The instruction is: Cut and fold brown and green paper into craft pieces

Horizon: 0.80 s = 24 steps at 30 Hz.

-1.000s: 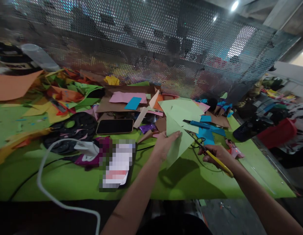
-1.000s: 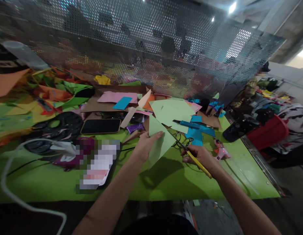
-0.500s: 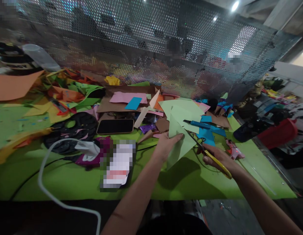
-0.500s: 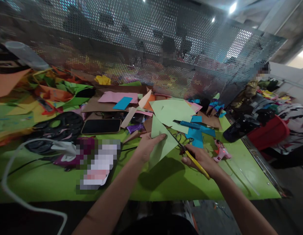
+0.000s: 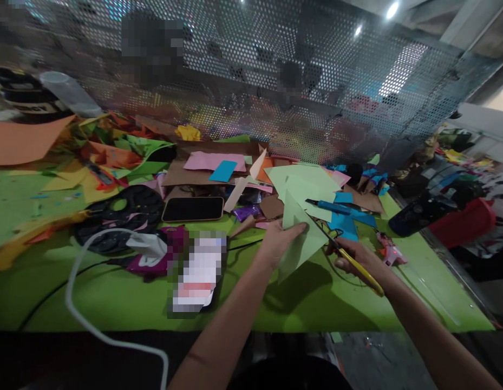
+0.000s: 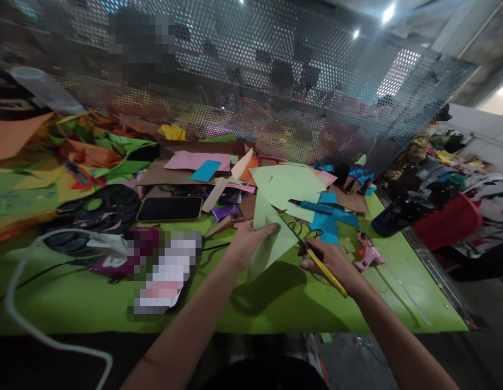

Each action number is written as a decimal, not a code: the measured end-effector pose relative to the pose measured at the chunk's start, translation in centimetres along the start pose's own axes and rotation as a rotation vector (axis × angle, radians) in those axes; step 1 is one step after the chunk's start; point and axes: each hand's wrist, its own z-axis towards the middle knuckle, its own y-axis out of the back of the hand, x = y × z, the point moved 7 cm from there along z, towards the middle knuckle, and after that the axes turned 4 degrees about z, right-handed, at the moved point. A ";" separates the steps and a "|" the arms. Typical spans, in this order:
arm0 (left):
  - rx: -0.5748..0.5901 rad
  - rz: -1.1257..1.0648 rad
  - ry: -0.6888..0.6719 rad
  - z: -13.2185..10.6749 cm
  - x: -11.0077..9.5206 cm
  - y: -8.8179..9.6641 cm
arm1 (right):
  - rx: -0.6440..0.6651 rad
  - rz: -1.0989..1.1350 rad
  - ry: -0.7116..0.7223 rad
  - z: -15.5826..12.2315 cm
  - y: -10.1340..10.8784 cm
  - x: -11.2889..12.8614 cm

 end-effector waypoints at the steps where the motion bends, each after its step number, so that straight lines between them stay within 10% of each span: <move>1: 0.004 -0.003 0.001 0.0 0.0 0.0 | -0.005 0.010 0.000 0.0 0.0 -0.1; 24: 0.022 -0.027 0.087 -0.6 -0.2 -0.5 | -0.014 -0.102 0.008 0.0 -0.2 0.3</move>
